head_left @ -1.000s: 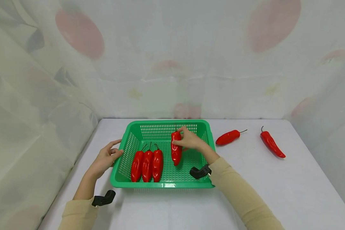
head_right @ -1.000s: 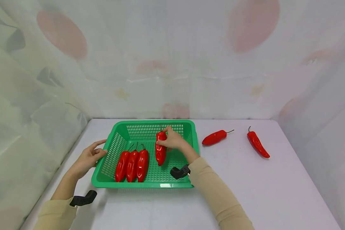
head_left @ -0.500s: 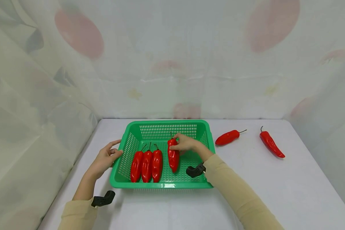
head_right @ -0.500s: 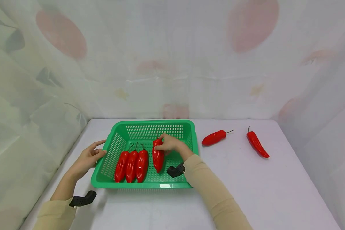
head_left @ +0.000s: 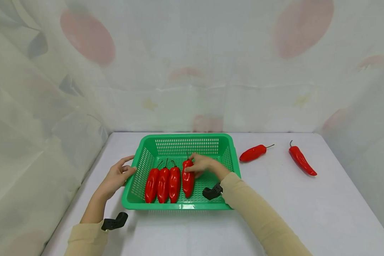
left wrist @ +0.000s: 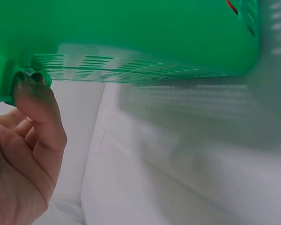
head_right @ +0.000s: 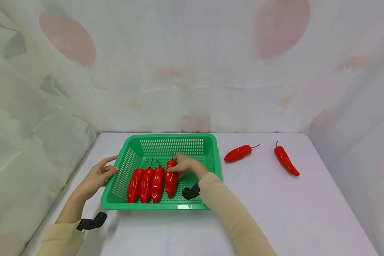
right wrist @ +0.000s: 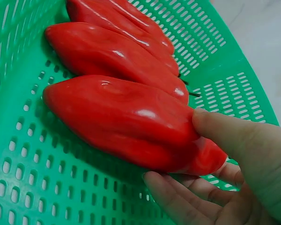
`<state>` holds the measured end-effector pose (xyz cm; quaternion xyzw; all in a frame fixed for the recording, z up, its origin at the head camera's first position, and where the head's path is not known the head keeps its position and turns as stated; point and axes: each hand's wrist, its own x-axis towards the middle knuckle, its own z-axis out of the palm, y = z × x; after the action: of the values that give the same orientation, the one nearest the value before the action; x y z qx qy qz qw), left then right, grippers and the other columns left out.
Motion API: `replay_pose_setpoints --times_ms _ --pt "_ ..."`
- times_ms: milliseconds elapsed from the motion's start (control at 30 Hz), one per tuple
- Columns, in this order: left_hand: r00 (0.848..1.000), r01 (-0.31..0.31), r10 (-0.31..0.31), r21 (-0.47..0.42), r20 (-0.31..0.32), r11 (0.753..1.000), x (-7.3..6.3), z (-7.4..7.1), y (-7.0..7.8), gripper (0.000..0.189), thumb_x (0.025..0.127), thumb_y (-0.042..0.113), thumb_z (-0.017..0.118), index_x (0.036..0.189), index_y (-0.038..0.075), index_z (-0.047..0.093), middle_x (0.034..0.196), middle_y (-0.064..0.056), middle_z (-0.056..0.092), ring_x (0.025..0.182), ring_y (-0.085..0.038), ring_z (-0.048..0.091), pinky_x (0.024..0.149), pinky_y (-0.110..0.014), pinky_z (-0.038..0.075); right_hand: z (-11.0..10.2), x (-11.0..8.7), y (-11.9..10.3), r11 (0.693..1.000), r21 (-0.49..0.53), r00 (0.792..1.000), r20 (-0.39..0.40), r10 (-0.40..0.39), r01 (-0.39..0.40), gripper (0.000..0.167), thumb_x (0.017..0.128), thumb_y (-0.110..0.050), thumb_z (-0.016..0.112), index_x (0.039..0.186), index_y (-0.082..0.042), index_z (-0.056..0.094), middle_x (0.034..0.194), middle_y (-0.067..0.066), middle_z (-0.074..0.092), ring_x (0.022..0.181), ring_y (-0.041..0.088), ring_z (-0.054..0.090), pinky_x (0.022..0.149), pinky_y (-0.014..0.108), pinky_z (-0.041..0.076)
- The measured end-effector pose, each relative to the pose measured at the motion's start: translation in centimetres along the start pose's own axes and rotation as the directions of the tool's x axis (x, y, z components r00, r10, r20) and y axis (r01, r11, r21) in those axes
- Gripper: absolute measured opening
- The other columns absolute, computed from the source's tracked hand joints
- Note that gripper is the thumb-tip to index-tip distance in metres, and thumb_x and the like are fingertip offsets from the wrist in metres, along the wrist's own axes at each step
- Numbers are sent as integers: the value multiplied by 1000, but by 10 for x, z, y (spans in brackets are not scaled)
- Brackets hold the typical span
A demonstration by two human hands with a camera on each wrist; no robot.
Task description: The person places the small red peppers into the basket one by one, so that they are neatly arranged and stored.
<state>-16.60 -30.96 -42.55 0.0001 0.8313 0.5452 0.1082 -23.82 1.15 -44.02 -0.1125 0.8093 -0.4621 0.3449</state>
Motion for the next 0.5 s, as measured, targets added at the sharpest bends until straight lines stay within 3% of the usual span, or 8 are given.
replay_pose_setpoints --times_ms 500 --pt "1000 -10 10 3 10 1000 -1 -1 0 62 92 31 55 144 14 24 91 -17 55 74 -23 66 66 -39 56 6 0 0 999 -50 1000 15 4 -3 53 86 -19 65 127 -2 36 94 11 59 73 22 61 68 36 56"
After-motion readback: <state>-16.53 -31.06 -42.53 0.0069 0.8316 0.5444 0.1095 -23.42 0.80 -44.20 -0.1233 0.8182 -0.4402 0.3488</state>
